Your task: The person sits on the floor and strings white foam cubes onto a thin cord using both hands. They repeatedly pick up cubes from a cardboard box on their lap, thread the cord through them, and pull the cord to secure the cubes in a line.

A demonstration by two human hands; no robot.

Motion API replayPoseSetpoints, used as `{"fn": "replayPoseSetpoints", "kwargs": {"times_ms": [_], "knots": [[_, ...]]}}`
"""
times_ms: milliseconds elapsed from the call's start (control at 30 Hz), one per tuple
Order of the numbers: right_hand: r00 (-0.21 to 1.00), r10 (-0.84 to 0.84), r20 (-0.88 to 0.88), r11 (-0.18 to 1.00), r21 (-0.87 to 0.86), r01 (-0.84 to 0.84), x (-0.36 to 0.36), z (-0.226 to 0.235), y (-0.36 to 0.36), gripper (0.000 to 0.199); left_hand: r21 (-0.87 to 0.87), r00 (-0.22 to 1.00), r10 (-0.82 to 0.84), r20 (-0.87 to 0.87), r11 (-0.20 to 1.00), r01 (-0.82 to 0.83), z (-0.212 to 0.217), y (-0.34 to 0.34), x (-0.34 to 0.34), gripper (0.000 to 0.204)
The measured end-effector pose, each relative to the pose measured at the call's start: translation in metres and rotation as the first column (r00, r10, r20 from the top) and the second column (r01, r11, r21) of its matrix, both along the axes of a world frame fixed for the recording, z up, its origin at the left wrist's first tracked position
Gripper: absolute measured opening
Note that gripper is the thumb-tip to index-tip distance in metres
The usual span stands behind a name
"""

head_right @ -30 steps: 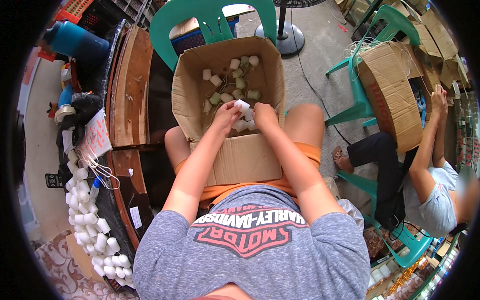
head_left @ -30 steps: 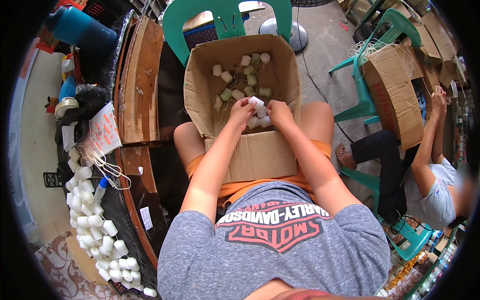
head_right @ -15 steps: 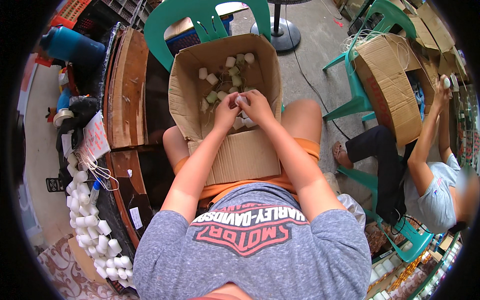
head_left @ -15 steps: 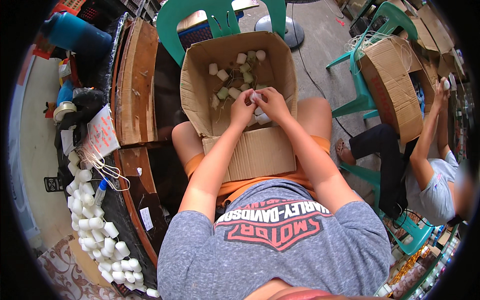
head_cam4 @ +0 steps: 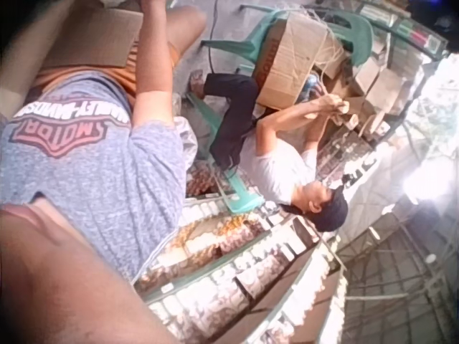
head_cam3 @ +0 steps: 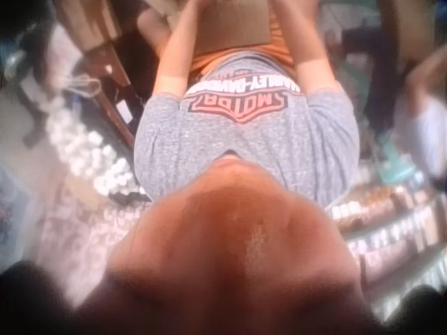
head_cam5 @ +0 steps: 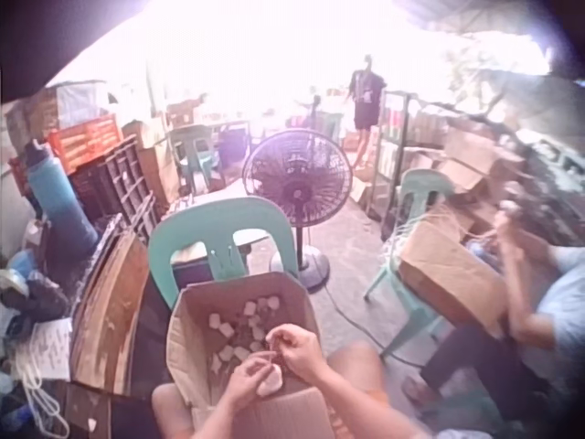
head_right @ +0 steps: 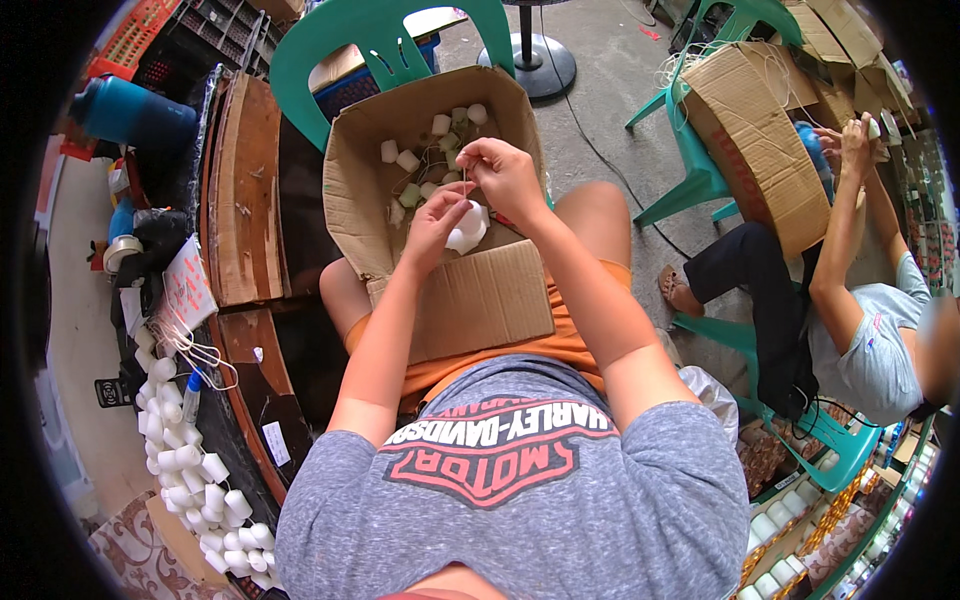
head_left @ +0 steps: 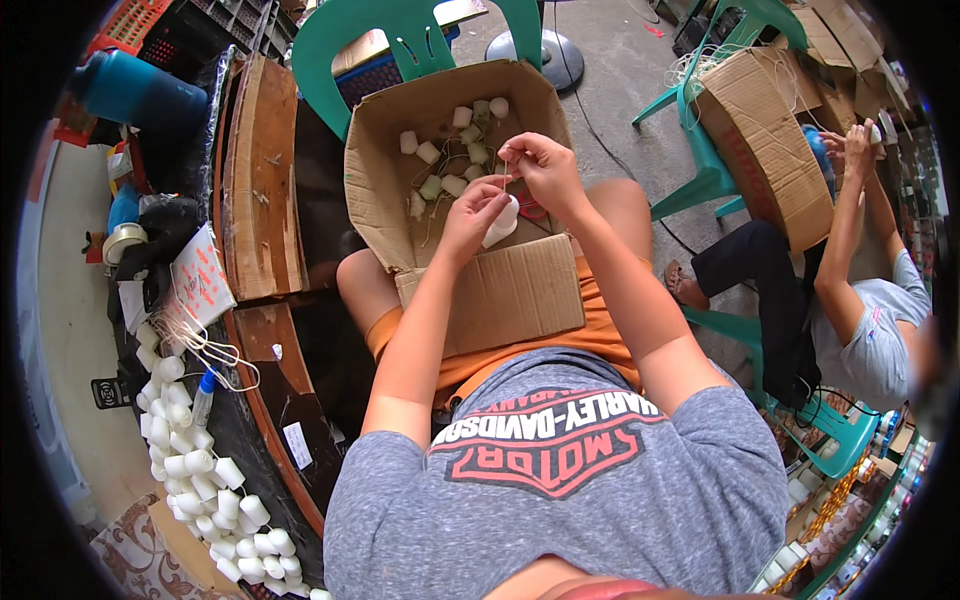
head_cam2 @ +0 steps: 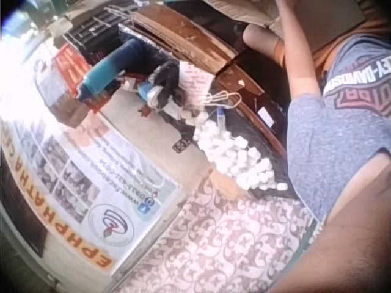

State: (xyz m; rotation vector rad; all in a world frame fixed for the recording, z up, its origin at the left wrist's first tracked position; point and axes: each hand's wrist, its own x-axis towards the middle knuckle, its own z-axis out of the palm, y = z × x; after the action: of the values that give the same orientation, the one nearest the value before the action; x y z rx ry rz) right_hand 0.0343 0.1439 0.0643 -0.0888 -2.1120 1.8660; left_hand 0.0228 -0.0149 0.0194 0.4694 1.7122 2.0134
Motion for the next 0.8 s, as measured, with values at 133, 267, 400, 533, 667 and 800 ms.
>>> {"fn": "replayPoseSetpoints", "kwargs": {"times_ms": [133,267,400,533,667,800], "knots": [[0.982,-0.017,0.189,0.988,-0.146,0.045,-0.002,-0.023,-0.001,0.011,0.307,0.920,-0.001,0.391,0.943,-0.129,0.003,-0.017,0.001,0.014],[0.989,-0.020,0.143,0.991,0.132,0.001,0.025,-0.031,-0.029,0.012,0.389,0.817,0.058,0.573,0.858,-0.334,-0.009,-0.036,0.002,0.016],[0.995,0.079,0.054,0.972,0.219,-0.089,0.035,-0.019,-0.040,0.009,0.274,0.831,0.125,0.541,0.909,-0.315,-0.007,-0.035,0.009,0.017],[0.986,0.069,-0.151,0.923,0.385,-0.005,0.024,-0.015,-0.030,0.007,0.012,0.967,0.132,0.217,0.990,-0.138,-0.017,-0.030,0.012,0.021],[0.969,0.128,0.211,0.970,0.178,-0.167,0.021,-0.022,-0.021,0.011,0.052,0.965,0.075,0.250,0.994,-0.091,-0.021,-0.028,0.010,0.016],[0.928,0.230,0.292,0.973,-0.045,-0.227,0.030,-0.031,-0.024,0.020,0.180,0.912,0.070,0.405,0.972,-0.154,-0.021,-0.032,0.011,0.015]]}}
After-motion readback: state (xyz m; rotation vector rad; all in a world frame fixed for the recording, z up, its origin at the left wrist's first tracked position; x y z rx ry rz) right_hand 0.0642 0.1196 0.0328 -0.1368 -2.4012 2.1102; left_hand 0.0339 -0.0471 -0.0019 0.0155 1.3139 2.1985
